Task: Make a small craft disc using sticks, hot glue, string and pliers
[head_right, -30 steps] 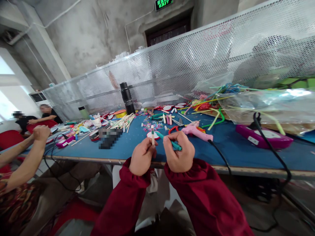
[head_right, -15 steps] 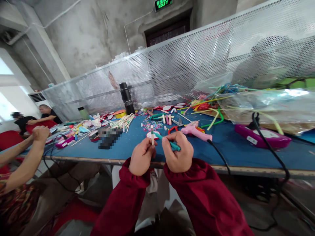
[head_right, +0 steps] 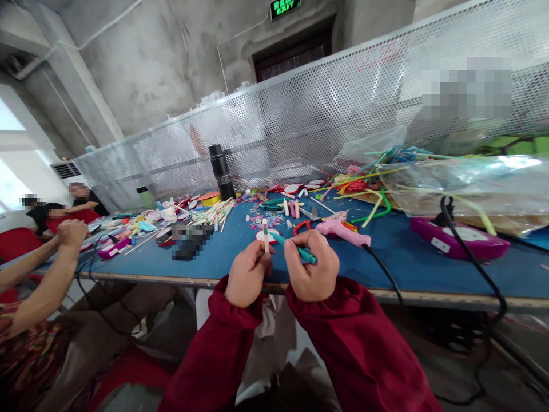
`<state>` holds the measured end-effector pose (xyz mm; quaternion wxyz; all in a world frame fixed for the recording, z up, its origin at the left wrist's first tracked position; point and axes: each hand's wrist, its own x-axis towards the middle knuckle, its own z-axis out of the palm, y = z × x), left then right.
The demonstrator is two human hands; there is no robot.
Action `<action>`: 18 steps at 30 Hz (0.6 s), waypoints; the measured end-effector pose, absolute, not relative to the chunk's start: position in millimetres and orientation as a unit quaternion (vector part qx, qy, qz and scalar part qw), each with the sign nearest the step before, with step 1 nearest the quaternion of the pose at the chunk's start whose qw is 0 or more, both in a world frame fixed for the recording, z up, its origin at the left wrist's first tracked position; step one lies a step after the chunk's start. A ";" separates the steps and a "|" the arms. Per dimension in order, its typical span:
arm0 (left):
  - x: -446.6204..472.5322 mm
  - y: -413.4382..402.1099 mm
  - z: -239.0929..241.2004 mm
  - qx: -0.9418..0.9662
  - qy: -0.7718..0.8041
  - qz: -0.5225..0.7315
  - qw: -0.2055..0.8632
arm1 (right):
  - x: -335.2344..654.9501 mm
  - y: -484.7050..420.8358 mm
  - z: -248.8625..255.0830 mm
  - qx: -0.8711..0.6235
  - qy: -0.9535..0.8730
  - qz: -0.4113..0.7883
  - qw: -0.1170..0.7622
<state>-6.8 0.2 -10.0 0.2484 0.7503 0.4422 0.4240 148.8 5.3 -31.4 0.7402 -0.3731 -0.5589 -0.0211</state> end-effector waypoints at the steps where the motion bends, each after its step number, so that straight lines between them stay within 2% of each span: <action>1: -6.8 0.2 -10.0 0.750 0.441 0.425 0.248 | 149.1 5.5 -31.7 -0.369 -0.561 -0.020 0.741; 18: -6.7 -0.3 -11.0 0.751 0.436 0.429 0.250 | 148.1 5.9 -31.3 -0.372 -0.560 -0.019 0.740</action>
